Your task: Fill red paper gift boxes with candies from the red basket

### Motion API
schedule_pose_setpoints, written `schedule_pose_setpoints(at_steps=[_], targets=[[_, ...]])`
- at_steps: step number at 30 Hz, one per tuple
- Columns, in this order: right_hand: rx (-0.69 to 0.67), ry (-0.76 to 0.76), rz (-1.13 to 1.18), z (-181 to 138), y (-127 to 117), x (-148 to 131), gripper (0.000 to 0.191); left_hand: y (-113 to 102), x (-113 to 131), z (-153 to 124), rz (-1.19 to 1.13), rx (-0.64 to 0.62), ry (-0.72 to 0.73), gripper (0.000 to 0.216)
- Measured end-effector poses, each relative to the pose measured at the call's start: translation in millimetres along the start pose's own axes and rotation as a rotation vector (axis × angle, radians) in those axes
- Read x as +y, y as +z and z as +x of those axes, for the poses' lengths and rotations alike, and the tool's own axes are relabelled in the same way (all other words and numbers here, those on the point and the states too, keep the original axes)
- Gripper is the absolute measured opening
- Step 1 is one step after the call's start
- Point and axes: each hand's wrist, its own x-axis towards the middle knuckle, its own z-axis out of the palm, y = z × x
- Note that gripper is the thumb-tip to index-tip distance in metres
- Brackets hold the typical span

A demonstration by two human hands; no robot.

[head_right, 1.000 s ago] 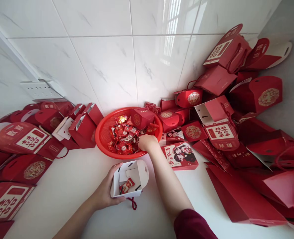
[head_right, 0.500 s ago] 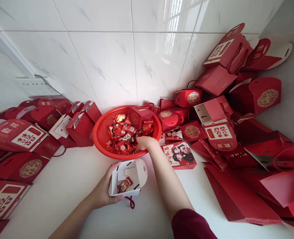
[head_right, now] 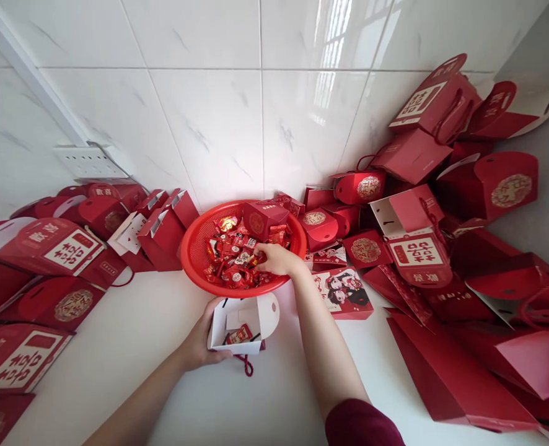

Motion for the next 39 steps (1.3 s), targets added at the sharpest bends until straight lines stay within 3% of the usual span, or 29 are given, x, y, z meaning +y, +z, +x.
schedule_pose_setpoints(at_steps=[9,14,18,22,27,34,39], targets=[[0.271,-0.163,0.285,-12.7,-3.1,-0.2,0.031,9.5,13.9,2.1,0.063,-0.01,0.029,0.094],[0.42,-0.177,0.454,-17.0,2.3,-2.1,0.03,10.4,15.6,0.1,0.054,-0.023,0.03,0.097],[0.484,-0.213,0.532,-18.2,6.3,-4.2,0.036,8.5,12.2,-3.3,0.114,-0.019,0.068,0.097],[0.547,-0.27,0.647,-31.6,8.8,-19.1,0.036,13.0,16.0,-8.6,0.237,-0.11,0.117,0.102],[0.469,-0.279,0.862,-74.3,8.9,-54.5,0.038,20.6,18.5,-9.4,0.339,-0.118,0.157,0.102],[0.551,-0.24,0.671,-128.4,-7.3,-71.7,0.026,11.5,22.8,-11.8,0.674,0.159,0.649,0.11],[0.672,-0.148,0.409,-156.1,-26.8,-67.7,0.021,10.4,30.9,-15.6,0.737,0.227,0.729,0.107]])
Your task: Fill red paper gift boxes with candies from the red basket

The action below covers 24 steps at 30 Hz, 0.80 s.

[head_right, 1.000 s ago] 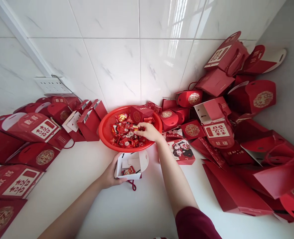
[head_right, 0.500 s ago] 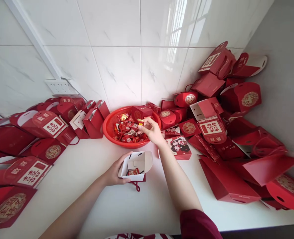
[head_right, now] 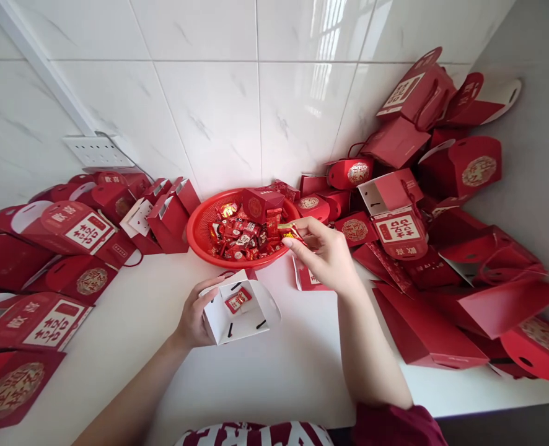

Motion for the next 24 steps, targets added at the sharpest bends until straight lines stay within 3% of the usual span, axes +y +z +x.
schedule_pose_setpoints(at_steps=[3,7,9,14,24], targets=[[-0.147,-0.032,-0.034,-2.8,-4.9,-8.6,0.019,2.4,1.2,0.3,-0.009,-0.103,-0.023,0.108],[-0.711,-0.069,-0.082,2.1,9.4,-13.5,0.016,10.2,-3.0,-1.1,-0.051,-0.288,-0.151,0.107],[-0.835,-0.057,-0.191,5.9,17.4,-10.1,0.019,13.3,-6.6,-1.9,-0.111,-0.305,-0.253,0.105],[-0.672,0.001,-0.374,10.4,14.5,3.6,0.025,14.9,-13.1,-3.3,-0.17,-0.253,-0.32,0.101],[-0.569,0.083,-0.533,12.1,-0.6,12.7,0.02,15.5,-12.6,-5.1,-0.01,-0.163,-0.123,0.101]])
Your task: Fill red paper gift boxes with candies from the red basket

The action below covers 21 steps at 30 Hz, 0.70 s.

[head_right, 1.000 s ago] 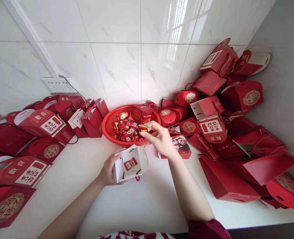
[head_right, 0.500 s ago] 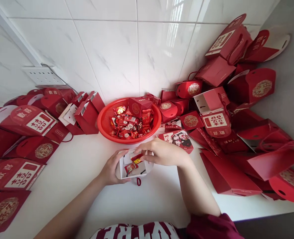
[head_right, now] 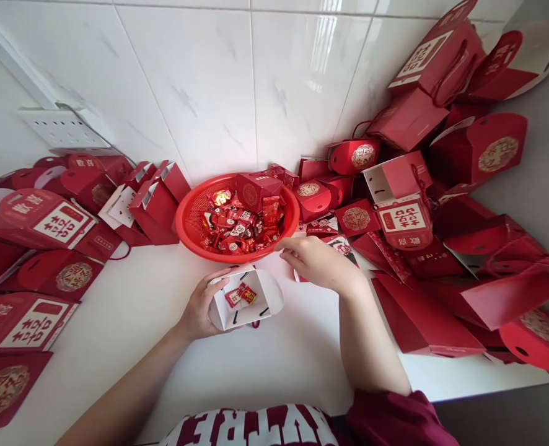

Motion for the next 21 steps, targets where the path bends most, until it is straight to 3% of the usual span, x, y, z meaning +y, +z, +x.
schedule_pose_setpoints(at_steps=[7,11,15,17,19,21], targets=[[-0.011,-0.026,0.039,1.9,4.5,2.4,0.019,-2.1,0.9,0.6,-0.018,-0.011,-0.027,0.105],[0.095,-0.098,0.12,7.8,6.8,-1.7,0.019,-2.8,2.2,4.0,-0.173,-0.205,-0.238,0.103],[0.245,-0.144,0.143,34.9,14.9,4.2,0.022,-3.5,2.8,5.6,-0.286,-0.286,-0.352,0.106],[0.256,-0.107,0.122,57.5,21.5,12.8,0.023,-4.2,2.7,5.0,-0.294,-0.29,-0.37,0.107],[0.117,-0.059,0.122,83.0,29.6,21.6,0.028,-5.1,2.7,4.3,-0.301,-0.285,-0.382,0.108],[-0.174,-0.069,0.118,107.6,39.1,27.2,0.03,-6.2,3.1,4.3,-0.307,-0.285,-0.383,0.108]])
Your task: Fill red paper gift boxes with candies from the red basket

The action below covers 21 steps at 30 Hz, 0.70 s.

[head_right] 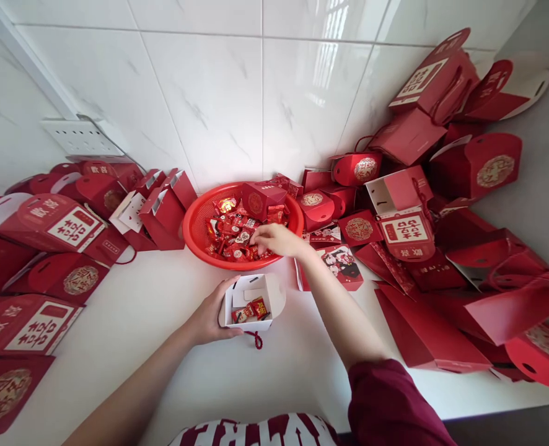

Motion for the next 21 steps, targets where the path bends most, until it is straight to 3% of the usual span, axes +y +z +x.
schedule_pose_setpoints(at_steps=[2,5,8,11,14,18,21], targets=[[-0.211,-0.018,-0.023,22.1,6.3,3.1,0.021,-1.0,1.4,-0.1,-0.002,-0.007,-0.005,0.108],[-0.303,-0.02,-0.061,46.3,16.9,0.0,0.017,-2.1,3.3,0.1,-0.001,-0.015,-0.015,0.107],[-0.232,-0.031,-0.075,61.4,22.1,-5.4,0.034,-2.1,2.9,0.0,0.01,-0.015,-0.007,0.108],[-0.031,-0.059,-0.089,73.4,17.2,-5.8,0.049,-1.3,0.5,-0.8,0.013,-0.018,0.002,0.108],[0.101,-0.062,-0.117,85.9,10.0,0.0,0.05,-0.5,-2.0,-1.7,0.015,-0.008,0.007,0.11],[-0.015,-0.061,-0.15,96.1,13.0,11.6,0.046,-0.8,-2.1,-1.6,0.03,-0.007,0.01,0.111],[-0.117,-0.051,-0.181,95.5,20.3,17.3,0.064,-1.4,0.2,-0.7,0.035,-0.012,0.025,0.109]])
